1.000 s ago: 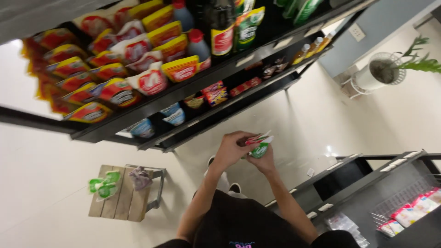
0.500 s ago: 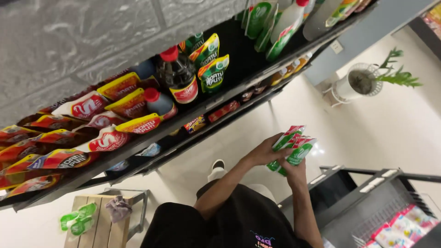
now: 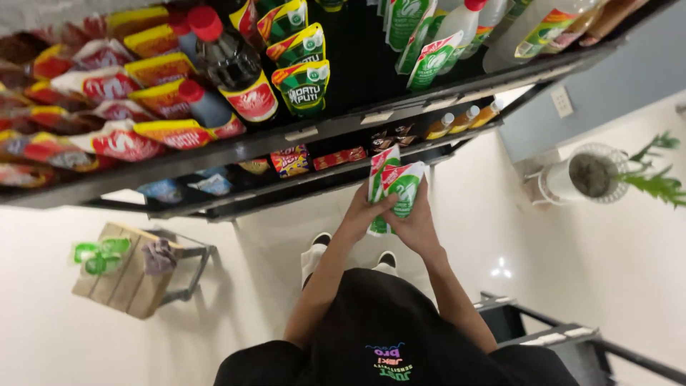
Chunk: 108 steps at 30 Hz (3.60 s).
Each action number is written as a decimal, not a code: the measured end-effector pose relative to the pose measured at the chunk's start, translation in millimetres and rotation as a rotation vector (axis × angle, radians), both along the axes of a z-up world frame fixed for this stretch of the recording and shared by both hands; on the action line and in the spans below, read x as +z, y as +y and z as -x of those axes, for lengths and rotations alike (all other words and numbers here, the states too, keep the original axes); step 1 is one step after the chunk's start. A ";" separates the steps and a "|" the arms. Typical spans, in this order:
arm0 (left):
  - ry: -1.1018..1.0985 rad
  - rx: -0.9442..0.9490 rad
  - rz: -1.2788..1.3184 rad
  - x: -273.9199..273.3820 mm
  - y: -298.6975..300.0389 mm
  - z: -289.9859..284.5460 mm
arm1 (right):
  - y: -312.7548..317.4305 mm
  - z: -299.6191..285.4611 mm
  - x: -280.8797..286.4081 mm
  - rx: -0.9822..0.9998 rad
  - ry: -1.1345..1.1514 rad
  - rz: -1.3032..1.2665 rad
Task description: The person picks up packets from a wooden stool and places them on a shelf, then rearranges items on the shelf and wipes a packet with a cloth.
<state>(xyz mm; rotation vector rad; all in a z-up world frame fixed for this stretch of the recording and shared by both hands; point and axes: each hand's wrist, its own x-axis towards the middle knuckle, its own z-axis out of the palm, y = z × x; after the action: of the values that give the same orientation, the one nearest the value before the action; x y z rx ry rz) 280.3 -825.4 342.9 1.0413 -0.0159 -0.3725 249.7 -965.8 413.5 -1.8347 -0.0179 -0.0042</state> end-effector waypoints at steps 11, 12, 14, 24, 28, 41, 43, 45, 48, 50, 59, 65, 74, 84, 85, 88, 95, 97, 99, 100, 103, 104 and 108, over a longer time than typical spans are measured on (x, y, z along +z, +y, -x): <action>0.198 0.246 0.374 -20.7 -29.3 34.7 | -35.2 14.5 0.5 0.276 -0.220 0.113; 0.234 0.197 0.289 -26.3 -30.8 36.7 | -35.3 15.5 0.3 0.268 -0.184 0.114; 0.264 0.148 0.198 -27.1 -32.5 37.3 | -37.1 16.2 -1.6 0.260 -0.155 0.110; 0.152 0.125 0.136 -20.8 -42.5 26.3 | -56.0 18.3 8.8 0.259 -0.241 0.177; 0.160 0.125 0.138 -21.4 -46.0 21.8 | -62.1 20.8 12.7 0.297 -0.236 0.104; 0.141 0.092 0.195 -5.9 -52.6 28.1 | -66.9 24.8 9.9 0.305 -0.226 0.073; 0.203 0.134 0.136 -8.2 -52.8 28.6 | -65.6 25.7 10.0 0.299 -0.213 0.049; 0.156 0.127 0.110 -0.5 -50.1 29.1 | -64.3 26.0 10.4 0.297 -0.200 0.046; 0.047 0.116 0.024 7.5 -46.9 29.3 | -63.4 26.4 5.9 0.284 -0.200 0.039; -0.014 0.117 -0.036 7.1 -43.1 29.9 | -61.5 27.7 4.5 0.278 -0.211 0.033; 0.091 0.258 0.046 -49.8 -39.9 31.8 | -48.8 36.3 18.3 0.311 -0.520 0.562; -0.151 0.281 -0.014 -24.6 -15.5 30.2 | -38.9 9.8 5.1 0.480 -0.465 0.505; -0.018 0.413 0.005 -15.9 -11.8 28.8 | -42.1 -5.1 23.3 0.252 -0.389 0.571; 0.014 0.427 0.014 -17.5 11.6 38.9 | 14.0 14.4 2.5 0.623 -0.297 0.371; -0.007 0.421 -0.030 -12.0 13.8 43.5 | 16.2 14.7 2.8 0.603 -0.260 0.341; -0.040 0.457 -0.052 -9.7 27.9 52.4 | 30.9 19.6 8.9 0.628 -0.198 0.296; -0.056 0.476 -0.042 0.2 53.4 66.1 | 49.5 10.6 9.3 0.675 -0.127 0.157; -0.088 0.484 -0.015 3.3 52.7 67.2 | 44.2 -0.1 1.3 0.654 -0.123 0.011; -0.079 0.463 0.027 -7.5 49.8 66.5 | 33.4 -11.2 -8.6 0.638 -0.132 -0.040; -0.074 0.448 0.064 -11.5 47.8 64.3 | 26.1 -15.5 -12.4 0.628 -0.149 -0.095; -0.038 0.395 0.109 -17.9 45.6 65.1 | 9.8 -17.6 -26.1 0.643 -0.240 -0.048; -0.044 0.331 0.110 -17.5 44.6 65.4 | 12.5 -9.0 -17.0 0.580 -0.249 -0.039; 0.037 0.290 0.191 -21.6 42.3 66.7 | 28.1 16.6 16.5 0.611 -0.095 0.037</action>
<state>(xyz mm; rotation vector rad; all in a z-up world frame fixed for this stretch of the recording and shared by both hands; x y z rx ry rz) 213.6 -783.1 321.3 0.8333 0.1290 -0.1233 233.1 -937.7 430.0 -1.7991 -0.6460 0.3391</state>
